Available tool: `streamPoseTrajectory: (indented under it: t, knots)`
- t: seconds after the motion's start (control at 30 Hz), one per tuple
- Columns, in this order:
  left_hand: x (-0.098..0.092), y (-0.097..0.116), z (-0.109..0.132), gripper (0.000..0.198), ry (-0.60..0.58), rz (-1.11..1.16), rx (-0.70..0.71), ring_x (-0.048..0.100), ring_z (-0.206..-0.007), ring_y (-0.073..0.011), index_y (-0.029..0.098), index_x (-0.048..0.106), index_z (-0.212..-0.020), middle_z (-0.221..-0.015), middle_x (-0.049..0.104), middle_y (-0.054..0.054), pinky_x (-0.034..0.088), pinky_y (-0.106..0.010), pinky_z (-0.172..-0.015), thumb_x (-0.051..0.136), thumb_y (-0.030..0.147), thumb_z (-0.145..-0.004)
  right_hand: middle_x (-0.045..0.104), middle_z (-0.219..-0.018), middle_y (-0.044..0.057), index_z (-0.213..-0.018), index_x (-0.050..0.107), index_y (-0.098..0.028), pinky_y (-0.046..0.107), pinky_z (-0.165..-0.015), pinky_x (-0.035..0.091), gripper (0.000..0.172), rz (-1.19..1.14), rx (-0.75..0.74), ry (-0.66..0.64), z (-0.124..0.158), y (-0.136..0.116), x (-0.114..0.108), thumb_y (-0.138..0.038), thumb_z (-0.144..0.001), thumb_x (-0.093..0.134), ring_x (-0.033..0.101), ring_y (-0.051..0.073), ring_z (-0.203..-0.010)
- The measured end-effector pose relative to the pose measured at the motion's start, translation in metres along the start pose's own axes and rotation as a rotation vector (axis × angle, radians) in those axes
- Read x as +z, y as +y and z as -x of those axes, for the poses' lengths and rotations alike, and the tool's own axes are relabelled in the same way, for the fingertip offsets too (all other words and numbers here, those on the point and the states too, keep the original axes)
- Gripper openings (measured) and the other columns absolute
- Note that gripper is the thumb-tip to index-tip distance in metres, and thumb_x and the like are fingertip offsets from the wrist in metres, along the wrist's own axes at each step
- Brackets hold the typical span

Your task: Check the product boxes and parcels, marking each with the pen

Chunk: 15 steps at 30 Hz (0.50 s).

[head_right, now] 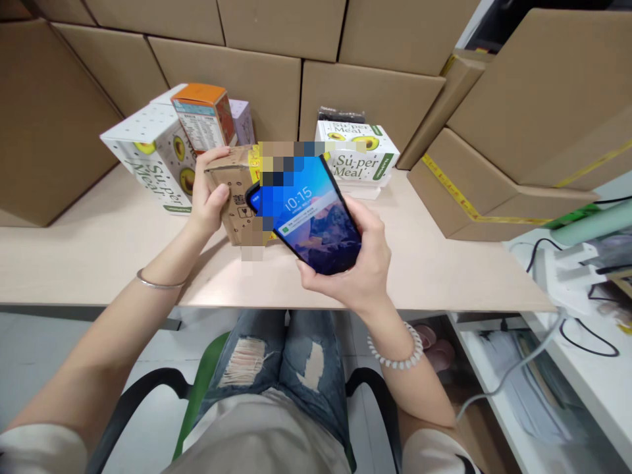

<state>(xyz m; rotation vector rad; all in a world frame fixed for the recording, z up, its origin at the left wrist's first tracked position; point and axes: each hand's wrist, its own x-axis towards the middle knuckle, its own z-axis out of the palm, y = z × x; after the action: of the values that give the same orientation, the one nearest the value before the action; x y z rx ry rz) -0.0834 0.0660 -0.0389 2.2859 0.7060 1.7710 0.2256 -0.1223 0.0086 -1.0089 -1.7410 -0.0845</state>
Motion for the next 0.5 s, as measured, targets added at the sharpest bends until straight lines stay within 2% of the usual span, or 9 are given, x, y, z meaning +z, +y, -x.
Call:
streamPoseTrajectory:
  t: [0.13, 0.23, 0.33, 0.4, 0.5]
  knots:
    - [0.0, 0.001, 0.001, 0.078, 0.004, 0.006, -0.023, 0.052, -0.149, -0.0377, 0.039, 0.052, -0.15, -0.151, 0.059, -0.008, 0.039, -0.06, -0.129, 0.057, 0.087, -0.088, 0.061, -0.147, 0.012, -0.157, 0.041, -0.033, 0.061, -0.117, 0.053, 0.09, -0.022, -0.053, -0.068, -0.001, 0.004, -0.005, -0.045, -0.077, 0.083, 0.064, 0.041, -0.133]
    - [0.0, 0.001, 0.001, 0.078, 0.011, 0.02, -0.03, 0.053, -0.148, -0.0371, 0.039, 0.052, -0.15, -0.151, 0.059, -0.008, 0.039, -0.06, -0.129, 0.059, 0.086, -0.088, 0.068, -0.142, 0.014, -0.156, 0.045, -0.027, 0.059, -0.112, 0.056, 0.088, -0.067, -0.021, -0.346, -0.001, 0.009, -0.008, -0.044, -0.077, 0.081, 0.068, 0.039, -0.129]
    - [0.0, 0.0, 0.0, 0.076, 0.01, 0.035, -0.018, 0.049, -0.153, -0.0368, 0.041, 0.051, -0.15, -0.156, 0.056, -0.008, 0.036, -0.06, -0.132, 0.059, 0.085, -0.089, 0.069, -0.146, 0.013, -0.153, 0.051, -0.027, 0.054, -0.11, 0.057, 0.085, -0.145, 0.092, -0.653, 0.002, 0.015, -0.003, -0.04, -0.075, 0.081, 0.069, 0.036, -0.13]
    - [0.001, -0.001, 0.001, 0.076, 0.001, 0.041, -0.02, 0.045, -0.157, -0.0367, 0.041, 0.051, -0.151, -0.162, 0.053, -0.007, 0.033, -0.06, -0.134, 0.059, 0.085, -0.089, 0.069, -0.148, 0.011, -0.151, 0.055, -0.028, 0.051, -0.109, 0.058, 0.083, -0.156, 0.159, -0.788, 0.006, 0.021, 0.006, -0.037, -0.073, 0.082, 0.07, 0.034, -0.131]
    - [0.003, -0.001, 0.003, 0.077, 0.0, 0.046, -0.034, 0.041, -0.16, -0.0371, 0.04, 0.05, -0.152, -0.166, 0.048, -0.007, 0.029, -0.061, -0.136, 0.058, 0.086, -0.089, 0.071, -0.146, 0.011, -0.149, 0.059, -0.026, 0.052, -0.11, 0.056, 0.082, -0.098, 0.176, -0.902, 0.01, 0.03, 0.023, -0.035, -0.07, 0.083, 0.069, 0.034, -0.131]
